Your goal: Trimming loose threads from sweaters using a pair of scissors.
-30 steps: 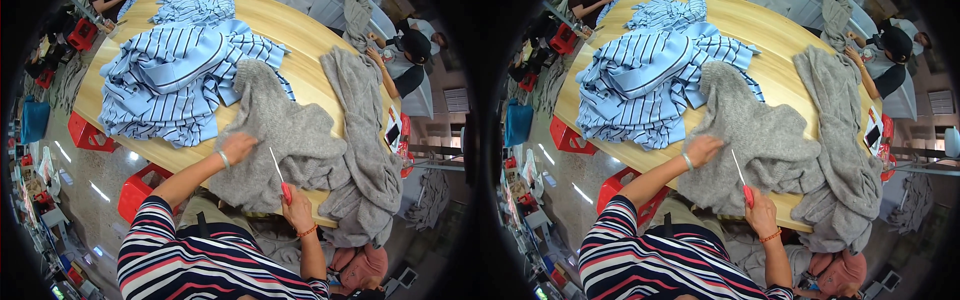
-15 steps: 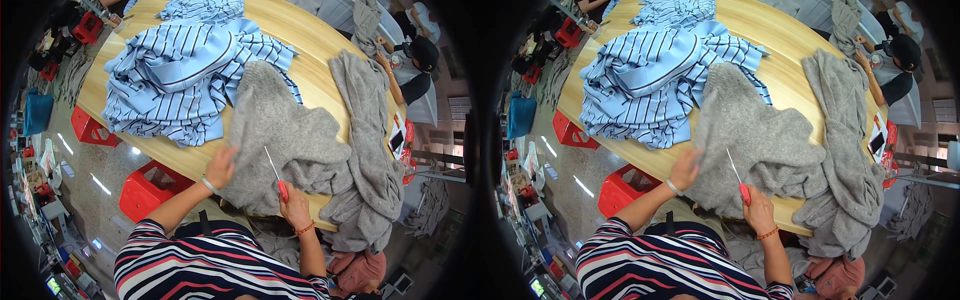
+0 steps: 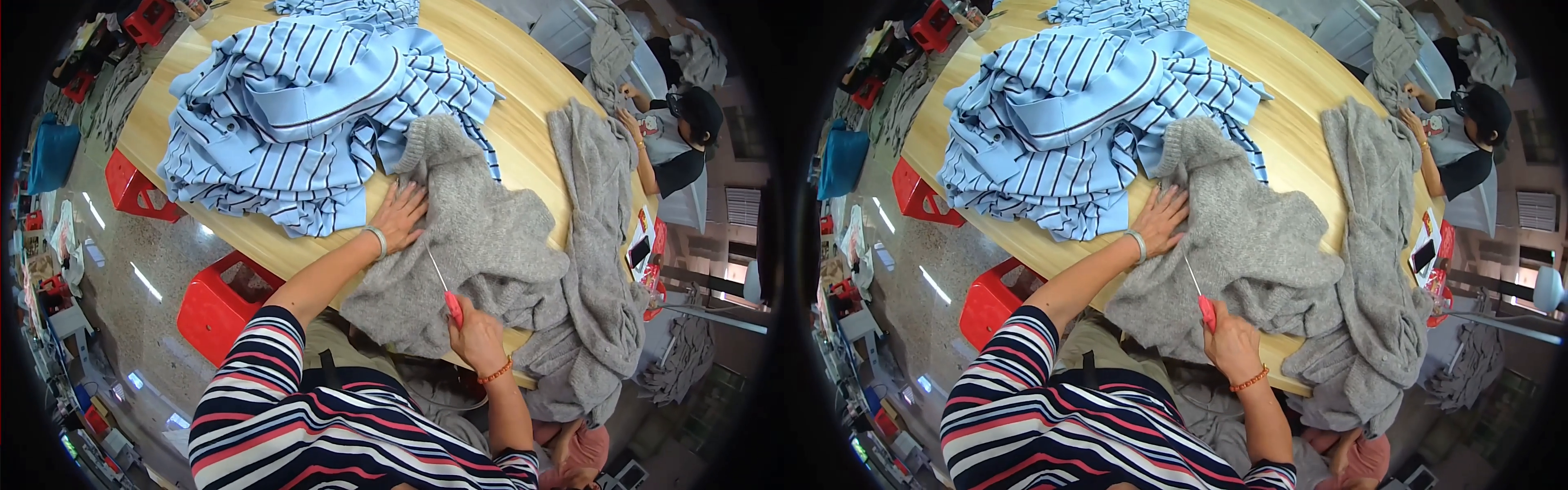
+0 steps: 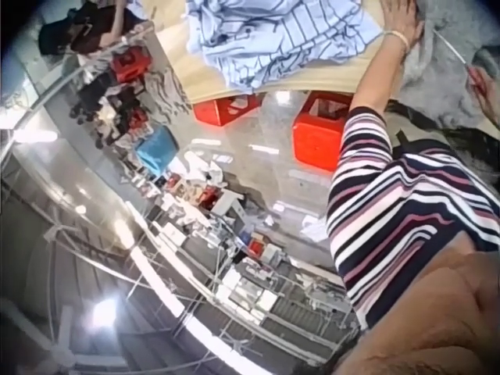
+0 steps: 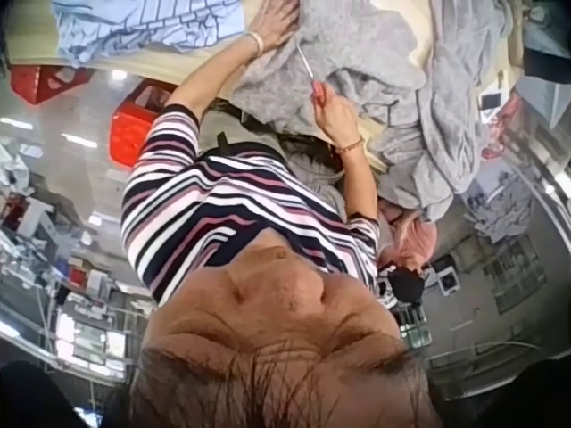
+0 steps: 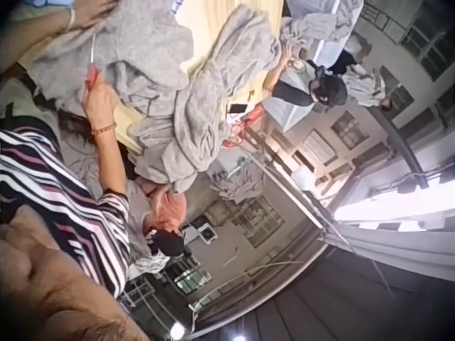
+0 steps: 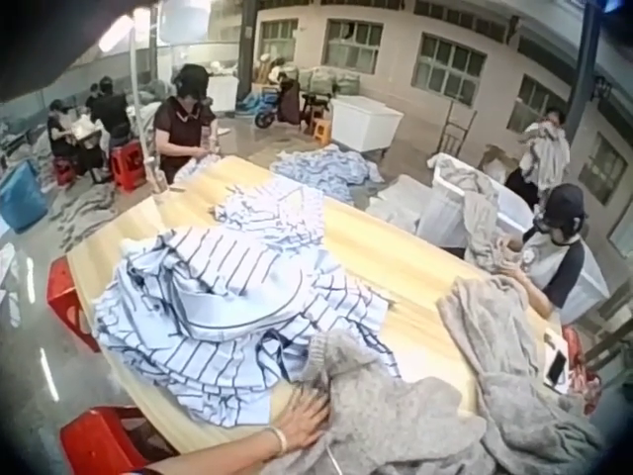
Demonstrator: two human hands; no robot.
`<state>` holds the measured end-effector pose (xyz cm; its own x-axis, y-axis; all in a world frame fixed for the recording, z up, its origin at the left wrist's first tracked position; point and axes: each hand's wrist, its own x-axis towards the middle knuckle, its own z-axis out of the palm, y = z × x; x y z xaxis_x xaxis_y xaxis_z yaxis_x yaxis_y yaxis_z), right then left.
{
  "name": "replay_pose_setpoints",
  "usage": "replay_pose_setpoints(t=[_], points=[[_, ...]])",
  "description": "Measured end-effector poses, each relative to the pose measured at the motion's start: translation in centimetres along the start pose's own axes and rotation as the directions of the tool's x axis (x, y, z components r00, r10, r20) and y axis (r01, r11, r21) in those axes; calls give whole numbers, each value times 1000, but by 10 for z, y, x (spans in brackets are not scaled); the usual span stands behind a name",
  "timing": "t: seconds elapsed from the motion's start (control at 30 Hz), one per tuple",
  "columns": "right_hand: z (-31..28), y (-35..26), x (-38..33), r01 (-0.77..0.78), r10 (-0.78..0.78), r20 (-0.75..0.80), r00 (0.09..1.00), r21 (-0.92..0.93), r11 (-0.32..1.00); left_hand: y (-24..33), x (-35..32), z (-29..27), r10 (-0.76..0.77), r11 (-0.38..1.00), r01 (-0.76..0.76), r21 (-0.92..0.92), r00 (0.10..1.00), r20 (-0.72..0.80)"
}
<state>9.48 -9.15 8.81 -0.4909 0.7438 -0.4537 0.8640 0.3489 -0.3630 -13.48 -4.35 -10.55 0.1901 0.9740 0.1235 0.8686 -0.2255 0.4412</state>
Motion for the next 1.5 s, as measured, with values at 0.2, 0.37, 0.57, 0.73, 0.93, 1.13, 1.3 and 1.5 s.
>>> replay_pose_setpoints(t=[0.2, 0.37, 0.57, 0.73, 0.93, 1.13, 1.3, 1.5], points=[[-22, -20, 68, 1, -6, -49, 999, -90, 996, 5, 6, -2, 9, 1000, -10, 7, 998, 69], [-19, -18, 98, 79, -89, -109, 990, -96, 992, 4, 4, 2, 4, 1000, -5, 7, 997, 78], [-22, 0, 41, 106, -99, 122, 988, -59, 993, 4, 2, -3, -14, 1000, 15, -11, 997, 77], [-17, 3, 7, 55, -47, 199, 979, -35, 998, 2, -1, -6, -16, 999, 19, -40, 997, 73], [-9, 12, -2, -45, 48, -33, 998, 84, 995, 12, -49, -10, -132, 924, 57, -377, 975, -177], [14, 13, -4, -16, 27, -68, 997, 147, 989, 8, -4, -39, -532, -492, 397, -775, 567, 629], [8, 0, -3, 35, -25, -73, 997, 132, 991, -50, 14, -5, 259, -857, 398, -327, 881, 395], [3, 3, 0, 0, 9, -66, 998, 137, 991, -19, 24, -23, -304, -830, -19, -557, 853, 424]])
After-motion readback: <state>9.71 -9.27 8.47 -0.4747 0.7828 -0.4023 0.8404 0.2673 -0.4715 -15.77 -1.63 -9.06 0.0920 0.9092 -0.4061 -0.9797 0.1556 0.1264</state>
